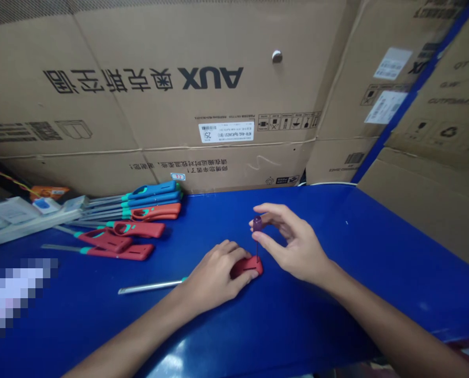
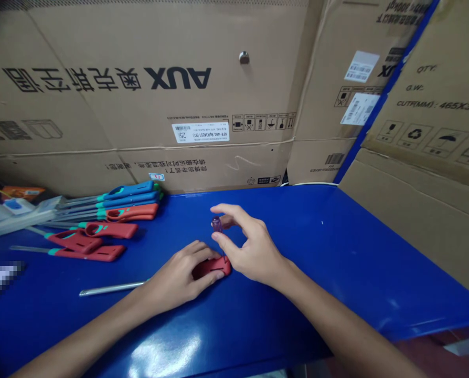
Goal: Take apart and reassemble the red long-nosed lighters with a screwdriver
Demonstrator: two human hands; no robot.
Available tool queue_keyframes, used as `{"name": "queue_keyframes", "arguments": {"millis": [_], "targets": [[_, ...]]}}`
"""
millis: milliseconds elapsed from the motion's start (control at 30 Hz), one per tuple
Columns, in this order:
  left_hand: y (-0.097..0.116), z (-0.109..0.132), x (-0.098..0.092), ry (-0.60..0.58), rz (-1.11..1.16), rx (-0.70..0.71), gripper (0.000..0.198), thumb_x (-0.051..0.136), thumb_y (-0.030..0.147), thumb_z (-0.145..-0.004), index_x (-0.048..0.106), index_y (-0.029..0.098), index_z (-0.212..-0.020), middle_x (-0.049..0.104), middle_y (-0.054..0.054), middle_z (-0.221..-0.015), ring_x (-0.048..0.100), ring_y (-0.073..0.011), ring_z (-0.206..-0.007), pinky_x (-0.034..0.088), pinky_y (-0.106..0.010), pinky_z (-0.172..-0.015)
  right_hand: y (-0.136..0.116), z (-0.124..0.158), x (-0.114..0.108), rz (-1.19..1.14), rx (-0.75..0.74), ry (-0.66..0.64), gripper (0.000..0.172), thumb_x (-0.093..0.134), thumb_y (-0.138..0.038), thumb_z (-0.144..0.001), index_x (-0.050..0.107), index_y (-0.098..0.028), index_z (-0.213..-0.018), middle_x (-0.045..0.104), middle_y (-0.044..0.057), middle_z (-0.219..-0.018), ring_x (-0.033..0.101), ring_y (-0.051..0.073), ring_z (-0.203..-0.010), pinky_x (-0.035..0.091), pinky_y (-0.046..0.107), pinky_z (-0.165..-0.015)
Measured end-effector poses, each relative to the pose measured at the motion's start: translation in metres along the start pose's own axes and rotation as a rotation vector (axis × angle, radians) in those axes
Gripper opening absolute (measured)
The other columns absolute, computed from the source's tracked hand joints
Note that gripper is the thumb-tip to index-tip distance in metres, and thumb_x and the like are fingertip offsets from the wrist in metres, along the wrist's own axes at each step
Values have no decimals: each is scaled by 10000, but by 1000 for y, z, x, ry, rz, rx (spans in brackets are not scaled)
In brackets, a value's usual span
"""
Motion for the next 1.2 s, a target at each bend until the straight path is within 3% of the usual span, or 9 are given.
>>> {"name": "queue_keyframes", "arguments": {"millis": [100,300,533,633,733,933,1100,1200], "targets": [[1,1,-1,-11,5,2,267,549,424,-916,639,174,-940,622,-60,-915,565,-225,-882,465,-358,-814,0,2,3,-47,8,-30,366,538,-29,-834,523,-229,-1140,673,29,-994,661,144,-906,537,300,-820],[-1,1,-2,0,-3,-6,266,549,424,-915,639,181,-977,621,-63,-944,567,-230,-900,469,-367,-823,-13,-2,-5,107,-105,51,218,716,-136,-787,662,-205,-987,618,29,-914,609,142,-821,524,297,-767],[1,1,-2,-2,8,6,238,560,411,-913,623,185,-952,627,-54,-960,564,-224,-915,469,-358,-828,-16,4,-2,83,-133,18,383,562,-24,-812,586,-209,-1147,690,35,-983,662,148,-857,549,303,-780],[1,1,-2,-1,-6,0,244,553,411,-915,628,182,-953,618,-60,-935,566,-227,-900,473,-360,-814,-22,3,-5,125,-175,48,280,651,-81,-784,630,-213,-1030,650,43,-947,634,171,-856,545,337,-776],[0,0,-1,-4,-12,-3,253,547,414,-916,631,185,-986,616,-62,-934,568,-230,-896,473,-365,-811,-18,0,-6,97,-127,65,186,693,-134,-796,652,-224,-954,625,35,-897,620,169,-825,545,342,-757],[1,2,-2,1,-16,7,252,545,424,-918,616,184,-938,619,-58,-940,561,-226,-898,470,-353,-803,-10,3,-2,47,-64,29,354,594,-53,-799,573,-221,-1110,664,47,-1003,645,176,-888,549,349,-810],[0,2,-1,-14,-29,-8,246,537,416,-919,622,190,-970,608,-63,-937,562,-234,-902,473,-365,-804,-7,1,-7,47,-43,85,209,723,-164,-776,615,-225,-943,605,22,-891,595,158,-789,537,326,-733],[1,1,-1,-20,-26,-9,245,530,410,-924,620,188,-975,612,-66,-956,560,-237,-925,466,-377,-839,-1,2,-6,-56,10,68,248,634,-111,-830,603,-225,-1049,648,29,-929,641,158,-832,549,322,-770]]}}
Point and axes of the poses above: each hand's wrist, its own z-axis away from the middle knuckle, its own x-axis out of the palm, y = z × x, the point moved 10 cm from there along -z, towards the middle knuckle
